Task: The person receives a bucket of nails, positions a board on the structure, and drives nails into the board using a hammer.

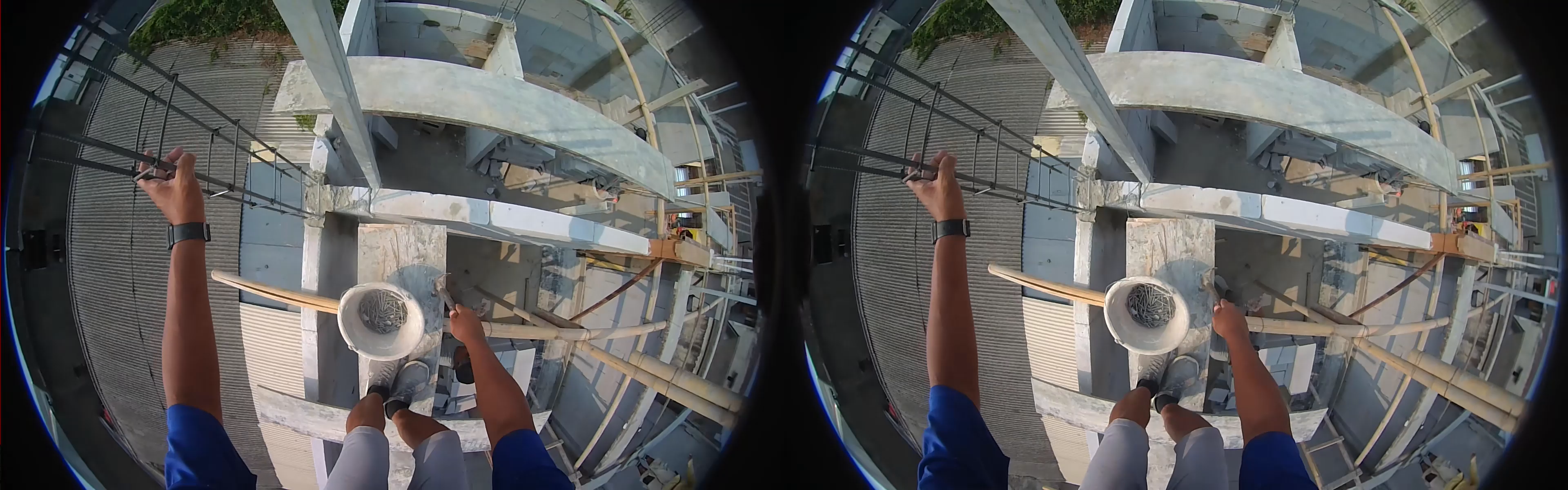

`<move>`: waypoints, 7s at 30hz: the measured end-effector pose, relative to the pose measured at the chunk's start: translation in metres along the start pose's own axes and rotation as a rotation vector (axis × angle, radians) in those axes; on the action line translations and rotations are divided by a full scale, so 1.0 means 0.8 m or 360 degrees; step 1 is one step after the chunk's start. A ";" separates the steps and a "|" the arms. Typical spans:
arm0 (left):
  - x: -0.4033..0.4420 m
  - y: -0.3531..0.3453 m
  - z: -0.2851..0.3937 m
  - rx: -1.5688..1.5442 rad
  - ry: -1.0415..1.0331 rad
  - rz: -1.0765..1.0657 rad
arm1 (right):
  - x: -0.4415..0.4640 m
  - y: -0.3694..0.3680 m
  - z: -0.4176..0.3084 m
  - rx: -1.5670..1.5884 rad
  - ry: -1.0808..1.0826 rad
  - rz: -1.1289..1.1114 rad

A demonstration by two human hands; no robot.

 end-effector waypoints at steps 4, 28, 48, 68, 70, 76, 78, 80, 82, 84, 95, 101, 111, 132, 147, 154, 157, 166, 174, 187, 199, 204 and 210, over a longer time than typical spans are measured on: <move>-0.013 -0.004 0.016 0.0097 0.0038 0.0022 | 0.036 0.038 -0.068 -0.0011 -0.0022 -0.0030; -0.021 -0.021 0.013 0.0043 0.0024 -0.0032 | 0.062 0.046 -0.140 -0.0371 -0.0389 -0.0325; -0.013 -0.007 0.015 0.0353 -0.0130 0.0189 | 0.146 0.069 -0.147 -0.1086 0.0454 -0.0334; -0.041 -0.013 0.050 0.0367 0.0210 0.0382 | 0.164 0.546 -0.746 0.0632 0.1464 -0.0669; -0.036 -0.014 0.041 0.0419 0.0124 0.0415 | 0.146 0.550 -0.828 0.0891 0.1825 -0.0932; -0.037 -0.004 0.041 0.0228 0.0437 0.0413 | -0.015 0.544 -0.953 0.1049 0.2546 -0.1371; -0.039 -0.003 0.040 0.0215 0.0422 0.0451 | -0.043 0.531 -0.962 0.0991 0.2637 -0.1401; -0.041 -0.002 0.036 0.0245 0.0410 0.0472 | -0.050 0.518 -0.959 0.1033 0.2548 -0.1381; -0.040 -0.006 0.038 0.0293 0.0403 0.0501 | -0.050 0.514 -0.958 0.1033 0.2446 -0.1406; -0.042 -0.005 0.041 0.0344 0.0449 0.0515 | -0.051 0.513 -0.948 0.1022 0.2335 -0.1465; -0.081 -0.035 0.056 0.0762 0.0266 0.0889 | -0.067 0.494 -0.927 0.1184 0.2154 -0.1911; -0.287 -0.023 0.132 0.0562 0.0884 0.1384 | -0.081 0.489 -0.917 0.1144 0.2255 -0.1846; -0.518 -0.105 0.114 0.0635 0.1506 0.1434 | -0.073 0.492 -0.924 0.1120 0.2242 -0.1804; -0.816 -0.380 -0.339 -0.0773 0.2283 0.2902 | 0.203 0.239 -0.523 0.0028 0.1840 -0.1700; -0.845 -0.395 -0.344 -0.0923 0.2119 0.2842 | 0.408 0.088 0.035 -0.3309 0.2589 -0.1614; -0.875 -0.428 -0.324 -0.0881 0.2272 0.2731 | 0.431 0.053 0.011 -0.3476 0.2610 -0.1514; -0.888 -0.427 -0.332 -0.0955 0.2344 0.2727 | 0.425 0.042 0.007 -0.3487 0.2592 -0.1495; -0.881 -0.427 -0.308 -0.1234 0.2461 0.2630 | 0.451 0.057 0.010 -0.3590 0.2586 -0.1458; -0.921 -0.415 -0.278 -0.0689 0.2526 0.2643 | 0.431 0.079 -0.055 -0.3229 0.2296 -0.1511; -0.903 -0.302 -0.233 0.1179 0.2758 0.1283 | 0.294 0.150 -0.467 -0.1354 0.1871 -0.1417; -0.884 -0.280 -0.228 0.0651 0.3146 0.0634 | 0.022 0.507 -1.061 0.0415 0.2284 -0.2482; -0.887 -0.276 -0.238 0.0528 0.3207 0.0484 | 0.019 0.522 -1.095 0.0313 0.2253 -0.2548; -0.893 -0.263 -0.247 0.0460 0.3233 0.0003 | -0.013 0.519 -1.029 0.0676 0.2420 -0.2207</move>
Point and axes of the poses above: each hand's wrist, its own x-axis towards the middle knuckle, its own y-axis out of the back of the hand, z = x × y, the point moved 4 cm from there along x, towards the middle knuckle, and after that the axes turned 5 degrees about z, right-handed, at the moved point
